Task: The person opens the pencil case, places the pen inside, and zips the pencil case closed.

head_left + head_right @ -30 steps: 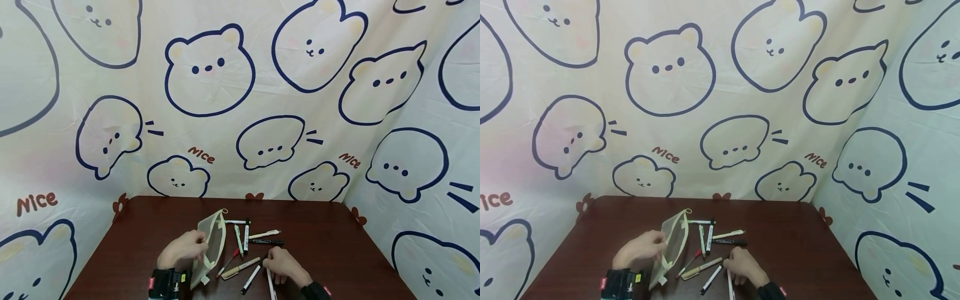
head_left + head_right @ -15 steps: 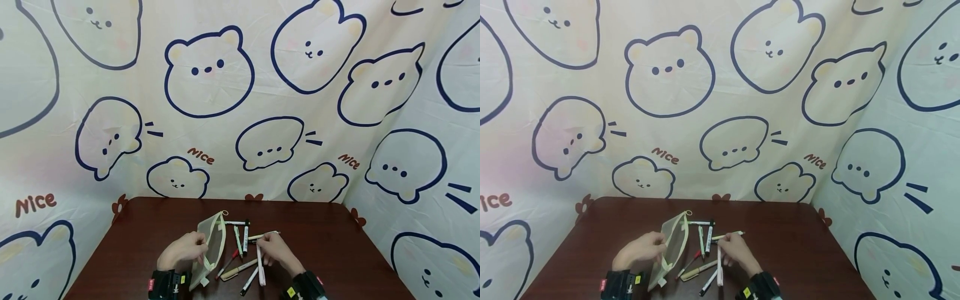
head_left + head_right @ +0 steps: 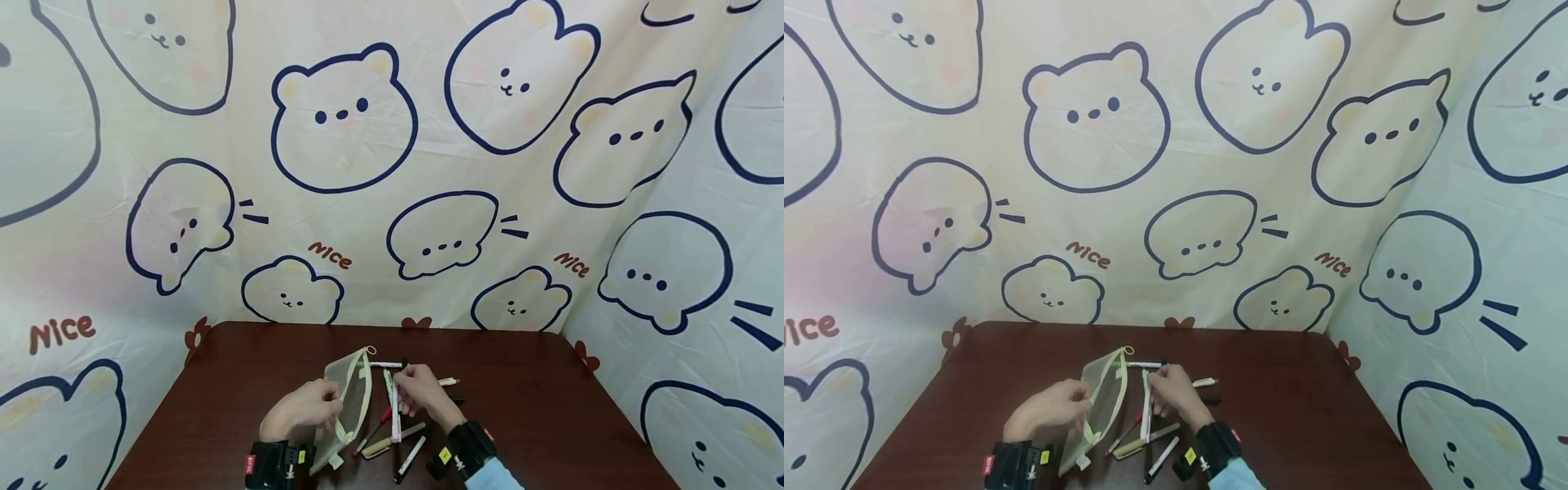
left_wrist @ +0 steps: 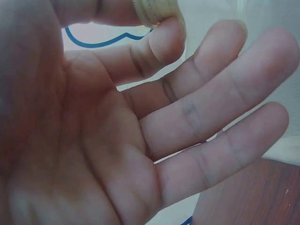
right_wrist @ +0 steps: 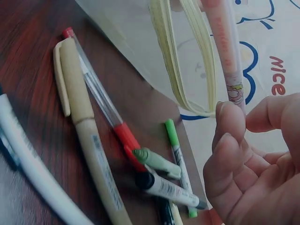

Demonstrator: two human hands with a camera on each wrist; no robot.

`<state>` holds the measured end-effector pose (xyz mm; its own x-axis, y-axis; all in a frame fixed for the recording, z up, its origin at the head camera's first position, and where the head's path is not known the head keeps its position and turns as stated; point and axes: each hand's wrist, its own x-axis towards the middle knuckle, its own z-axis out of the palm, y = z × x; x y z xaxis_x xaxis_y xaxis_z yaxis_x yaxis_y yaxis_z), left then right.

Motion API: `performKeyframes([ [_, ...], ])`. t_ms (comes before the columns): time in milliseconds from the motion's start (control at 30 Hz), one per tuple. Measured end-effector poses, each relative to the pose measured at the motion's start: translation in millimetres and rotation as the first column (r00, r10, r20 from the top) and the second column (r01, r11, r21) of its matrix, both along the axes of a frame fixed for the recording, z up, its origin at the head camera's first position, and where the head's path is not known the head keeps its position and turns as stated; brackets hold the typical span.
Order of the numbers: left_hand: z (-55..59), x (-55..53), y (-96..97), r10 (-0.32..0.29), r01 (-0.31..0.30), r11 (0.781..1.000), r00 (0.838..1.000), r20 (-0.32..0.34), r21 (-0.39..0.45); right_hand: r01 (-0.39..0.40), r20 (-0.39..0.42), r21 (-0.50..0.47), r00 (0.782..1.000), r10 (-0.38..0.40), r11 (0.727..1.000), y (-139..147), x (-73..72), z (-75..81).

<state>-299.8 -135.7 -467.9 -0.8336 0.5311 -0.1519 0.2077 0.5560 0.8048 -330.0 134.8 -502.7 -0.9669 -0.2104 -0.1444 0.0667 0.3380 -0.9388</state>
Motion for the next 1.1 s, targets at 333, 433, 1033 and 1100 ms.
performKeyframes([
  [333, -1.6, -0.9, -0.4, -0.002, 0.002, 1.0, 1.0, -0.01, -0.005, -0.018, 0.05, -0.046, 0.999, 0.02, 0.999, -20.0, -10.9, 4.0],
  [433, -1.1, -1.0, 0.8, 0.003, -0.003, 1.0, 1.0, -0.007, -0.008, -0.019, 0.06, -0.035, 0.998, 0.021, 0.999, -24.7, -13.6, 5.1],
  [1033, -3.3, -3.7, 1.8, -0.009, 0.009, 1.0, 1.0, -0.018, -0.015, 0.036, -0.003, 0.001, 0.999, -0.036, 0.999, -56.7, -21.5, 10.5],
  [1100, -3.0, -2.9, 2.0, -0.007, 0.006, 1.0, 1.0, -0.012, -0.016, 0.034, 0.006, -0.002, 0.999, -0.034, 0.999, -58.0, -21.3, 9.1],
])
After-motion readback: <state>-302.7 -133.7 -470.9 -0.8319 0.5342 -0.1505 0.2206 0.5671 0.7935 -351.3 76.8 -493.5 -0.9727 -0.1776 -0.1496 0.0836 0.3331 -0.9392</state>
